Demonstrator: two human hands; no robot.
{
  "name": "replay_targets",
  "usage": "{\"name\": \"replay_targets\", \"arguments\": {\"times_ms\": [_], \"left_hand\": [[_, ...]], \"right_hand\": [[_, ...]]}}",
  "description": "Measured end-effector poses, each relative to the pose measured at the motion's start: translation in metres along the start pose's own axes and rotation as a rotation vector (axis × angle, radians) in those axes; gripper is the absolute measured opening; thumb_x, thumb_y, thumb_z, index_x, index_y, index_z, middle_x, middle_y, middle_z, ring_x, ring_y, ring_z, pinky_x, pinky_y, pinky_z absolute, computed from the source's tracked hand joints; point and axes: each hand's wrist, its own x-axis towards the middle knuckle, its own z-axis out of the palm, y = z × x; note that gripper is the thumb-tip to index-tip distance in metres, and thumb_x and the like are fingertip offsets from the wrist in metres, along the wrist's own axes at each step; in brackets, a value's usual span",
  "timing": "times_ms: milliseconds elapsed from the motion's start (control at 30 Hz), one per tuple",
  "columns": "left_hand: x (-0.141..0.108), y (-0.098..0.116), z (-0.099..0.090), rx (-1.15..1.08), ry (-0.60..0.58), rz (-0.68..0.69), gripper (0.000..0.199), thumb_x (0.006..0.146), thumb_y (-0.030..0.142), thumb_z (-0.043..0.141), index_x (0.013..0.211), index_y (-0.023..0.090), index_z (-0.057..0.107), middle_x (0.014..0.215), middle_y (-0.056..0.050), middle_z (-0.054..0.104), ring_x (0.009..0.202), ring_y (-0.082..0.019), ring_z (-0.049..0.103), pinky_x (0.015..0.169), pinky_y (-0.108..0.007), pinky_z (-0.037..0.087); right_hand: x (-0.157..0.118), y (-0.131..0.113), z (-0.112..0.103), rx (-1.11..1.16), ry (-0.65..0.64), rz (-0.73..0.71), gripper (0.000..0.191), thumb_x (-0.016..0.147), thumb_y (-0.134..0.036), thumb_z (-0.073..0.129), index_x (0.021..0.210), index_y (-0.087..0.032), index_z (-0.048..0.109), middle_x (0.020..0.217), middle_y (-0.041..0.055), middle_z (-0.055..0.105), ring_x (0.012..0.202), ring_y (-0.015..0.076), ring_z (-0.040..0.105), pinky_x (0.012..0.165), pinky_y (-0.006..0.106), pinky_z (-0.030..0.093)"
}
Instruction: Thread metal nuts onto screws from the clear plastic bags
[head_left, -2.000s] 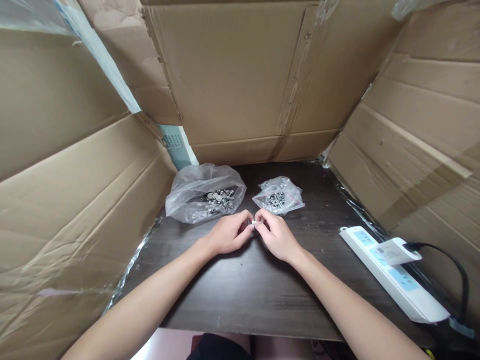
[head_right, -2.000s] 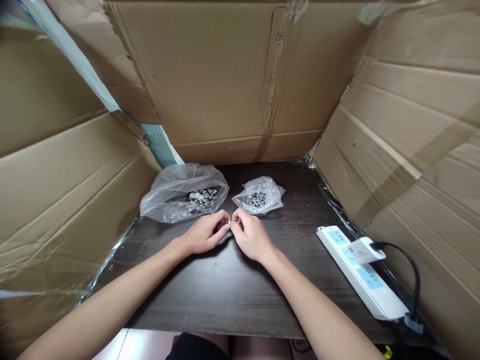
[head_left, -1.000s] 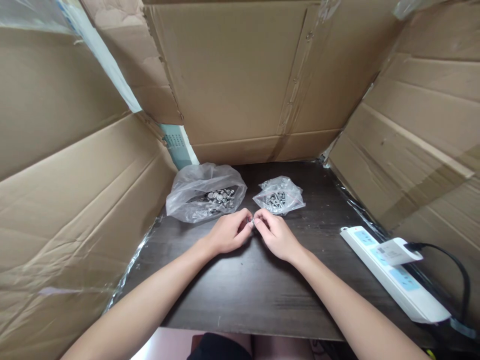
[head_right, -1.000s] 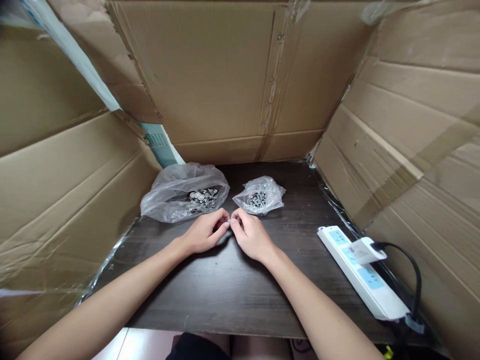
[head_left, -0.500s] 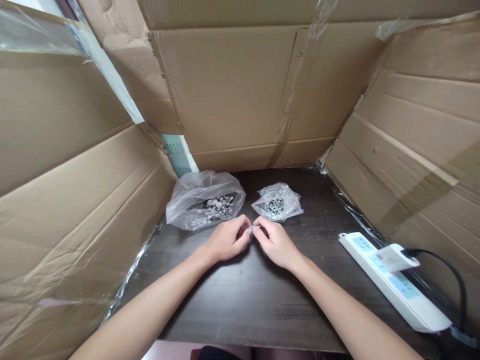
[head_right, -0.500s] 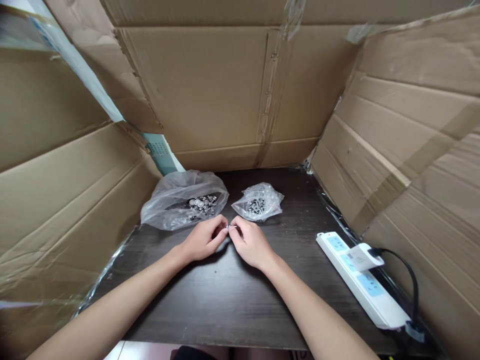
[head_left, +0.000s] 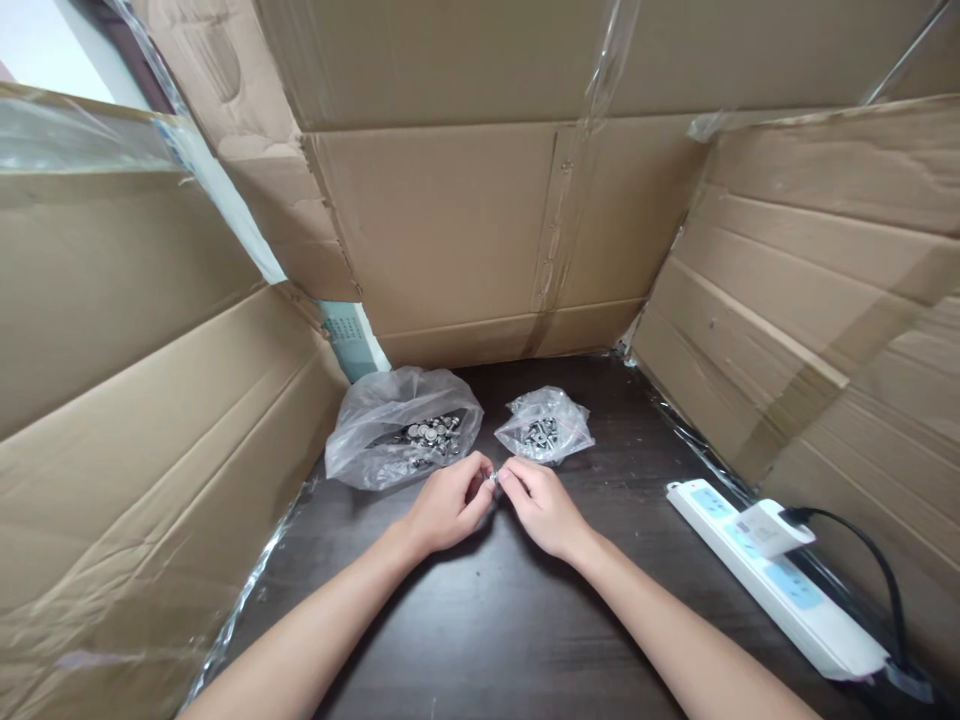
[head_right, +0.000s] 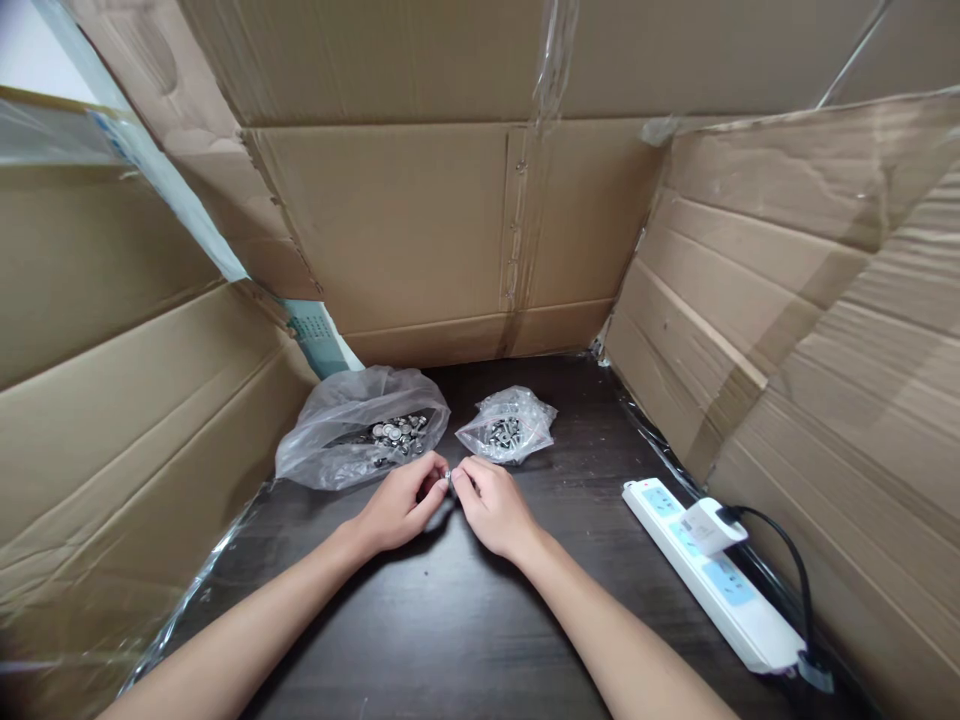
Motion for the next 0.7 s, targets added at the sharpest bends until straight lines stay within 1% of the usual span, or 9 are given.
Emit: {"name": "replay_targets", "arguments": {"times_ms": [100, 233, 533, 700], "left_hand": [[0.0004, 0.0003, 0.0002, 0.008, -0.003, -0.009, 0.012, 0.098, 0.03, 0.047, 0.099, 0.019, 0.054, 0.079, 0.0, 0.061, 0.067, -0.016, 0.053, 0.066, -0.028, 0.04], [0.0007, 0.0018, -0.0002, 0.01, -0.009, -0.019, 0.016, 0.099, 0.032, 0.046, 0.095, 0.019, 0.054, 0.079, -0.001, 0.062, 0.068, -0.017, 0.055, 0.067, -0.028, 0.04], [0.0008, 0.0013, -0.003, -0.035, -0.026, -0.029, 0.027, 0.105, 0.038, 0.037, 0.096, 0.019, 0.054, 0.088, -0.005, 0.066, 0.077, -0.019, 0.06, 0.073, -0.03, 0.043], [0.0009, 0.0007, -0.0025, -0.041, -0.031, -0.014, 0.028, 0.105, 0.04, 0.035, 0.099, 0.019, 0.053, 0.092, -0.006, 0.067, 0.08, -0.02, 0.061, 0.075, -0.031, 0.044]], "right_hand": [[-0.0005, -0.0004, 0.0013, 0.03, 0.007, -0.014, 0.025, 0.099, -0.027, 0.045, 0.076, -0.02, 0.051, 0.075, 0.0013, 0.058, 0.069, 0.016, 0.053, 0.067, 0.029, 0.04], [-0.0012, -0.0011, 0.0028, 0.048, 0.035, -0.009, 0.01, 0.092, -0.022, 0.051, 0.083, -0.02, 0.055, 0.077, 0.0006, 0.057, 0.066, 0.015, 0.05, 0.062, 0.027, 0.039], [-0.0019, -0.0043, 0.0034, 0.043, 0.056, -0.036, 0.007, 0.092, -0.023, 0.052, 0.088, -0.019, 0.057, 0.079, 0.001, 0.055, 0.062, 0.0134, 0.047, 0.059, 0.026, 0.039], [-0.0016, -0.0056, 0.0027, 0.046, 0.063, -0.04, 0.003, 0.089, -0.022, 0.055, 0.089, -0.019, 0.057, 0.078, 0.0002, 0.055, 0.06, 0.0131, 0.045, 0.057, 0.026, 0.038]]}}
